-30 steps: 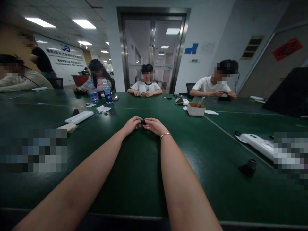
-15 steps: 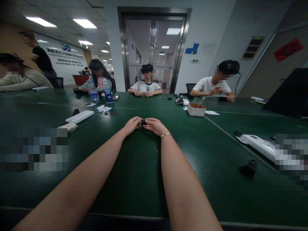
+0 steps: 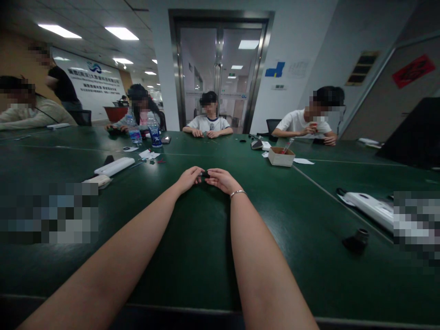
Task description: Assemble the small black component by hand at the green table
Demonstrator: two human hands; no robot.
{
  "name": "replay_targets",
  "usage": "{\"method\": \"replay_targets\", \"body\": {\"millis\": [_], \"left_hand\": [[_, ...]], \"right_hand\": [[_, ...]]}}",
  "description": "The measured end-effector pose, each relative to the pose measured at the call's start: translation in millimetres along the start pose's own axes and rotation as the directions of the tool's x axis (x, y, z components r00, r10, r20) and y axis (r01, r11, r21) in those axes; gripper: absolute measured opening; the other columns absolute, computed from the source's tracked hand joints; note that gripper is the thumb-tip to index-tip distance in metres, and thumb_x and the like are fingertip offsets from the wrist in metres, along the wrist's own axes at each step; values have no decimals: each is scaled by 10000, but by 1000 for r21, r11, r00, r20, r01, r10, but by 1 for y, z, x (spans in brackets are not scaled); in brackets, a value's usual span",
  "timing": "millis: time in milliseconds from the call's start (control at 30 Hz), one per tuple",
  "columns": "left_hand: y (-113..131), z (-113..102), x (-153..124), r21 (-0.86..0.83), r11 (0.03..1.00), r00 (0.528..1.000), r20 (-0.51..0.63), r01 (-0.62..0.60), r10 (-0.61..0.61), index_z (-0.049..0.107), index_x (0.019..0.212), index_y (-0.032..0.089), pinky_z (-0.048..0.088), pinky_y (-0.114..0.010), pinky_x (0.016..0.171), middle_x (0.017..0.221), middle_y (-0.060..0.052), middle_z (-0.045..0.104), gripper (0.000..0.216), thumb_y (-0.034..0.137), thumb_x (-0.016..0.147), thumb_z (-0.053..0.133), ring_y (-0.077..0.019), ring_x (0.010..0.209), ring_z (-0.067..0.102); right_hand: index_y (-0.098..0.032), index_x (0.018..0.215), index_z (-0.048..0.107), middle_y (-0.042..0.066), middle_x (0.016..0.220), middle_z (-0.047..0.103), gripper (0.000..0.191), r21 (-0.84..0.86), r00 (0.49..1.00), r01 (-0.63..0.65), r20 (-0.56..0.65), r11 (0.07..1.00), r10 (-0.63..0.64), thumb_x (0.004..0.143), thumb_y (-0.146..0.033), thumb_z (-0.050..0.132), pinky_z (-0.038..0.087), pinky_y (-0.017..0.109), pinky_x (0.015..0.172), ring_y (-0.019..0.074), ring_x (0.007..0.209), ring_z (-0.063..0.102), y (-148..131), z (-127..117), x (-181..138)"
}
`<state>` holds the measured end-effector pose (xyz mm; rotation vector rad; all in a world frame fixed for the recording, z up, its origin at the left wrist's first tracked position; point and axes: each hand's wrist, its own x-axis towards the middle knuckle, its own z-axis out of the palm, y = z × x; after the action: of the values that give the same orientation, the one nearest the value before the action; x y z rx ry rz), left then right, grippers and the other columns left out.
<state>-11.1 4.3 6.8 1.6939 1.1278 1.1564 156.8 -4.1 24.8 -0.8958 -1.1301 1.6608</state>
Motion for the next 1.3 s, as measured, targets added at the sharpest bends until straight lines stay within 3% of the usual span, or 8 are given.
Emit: {"method": "replay_targets", "body": {"millis": [133,333,500,667,867,1067,1200,1300], "left_hand": [[1,0,0,8,999,999,-29,38,-38,592,961,165,383,-197,521,702,14,562,194,225,803,496,-70,526,485],[5,-1,-2,15,1000,1000,-9,24,-24,592,936,157,385,-206,520,644,14,545,207,263,842,441,-79,510,475],[6,-1,-2,-9,999,999,-17,41,-41,589,950,160,391,-202,523,675,14,565,192,180,799,473,-75,516,485],[3,-2,-2,-9,1000,1000,17,9,-9,595,917,144,391,-204,517,594,6,547,250,312,864,417,-86,513,498],[2,-1,-2,11,1000,999,-46,19,-18,602,937,162,386,-197,504,713,4,584,188,198,795,485,-67,508,490],[2,-1,-2,17,1000,1000,-20,-6,6,603,919,150,385,-196,497,597,12,541,253,319,860,424,-79,492,485],[4,-2,-2,16,999,998,-45,40,-39,610,929,163,398,-197,510,715,2,584,195,222,808,468,-71,510,498],[4,-2,-3,19,1000,999,-34,23,-22,605,937,156,394,-196,512,654,9,562,199,206,810,461,-74,505,491]], "right_hand": [[-115,872,598,46,688,676,96,3,1000,-1,3,1000,1,842,-34,556,568,198,595,108,577,667,0,0,0],[-115,860,600,50,692,677,98,0,1000,-1,2,1000,1,847,-33,547,566,192,583,108,574,667,0,0,1],[-121,865,604,50,708,683,93,-9,1000,3,9,1000,-3,841,-42,560,571,203,604,106,581,665,0,-1,1],[-121,869,602,46,701,680,97,1,1000,4,-2,1000,-4,837,-39,561,571,207,612,111,592,669,1,-1,1],[-119,857,601,47,695,678,83,1,1000,0,6,1000,0,836,-45,569,567,198,593,104,565,662,0,-1,1],[-120,859,601,45,691,678,89,-2,1000,-2,5,1000,2,841,-44,558,566,197,600,103,570,663,0,-1,0],[-116,867,599,47,677,674,91,-6,1000,-4,-8,1000,4,842,-41,554,566,200,601,107,566,662,0,0,0],[-116,873,596,45,680,674,99,-3,1000,-7,-2,1000,7,846,-36,544,566,195,596,105,567,662,-1,0,0]]}}
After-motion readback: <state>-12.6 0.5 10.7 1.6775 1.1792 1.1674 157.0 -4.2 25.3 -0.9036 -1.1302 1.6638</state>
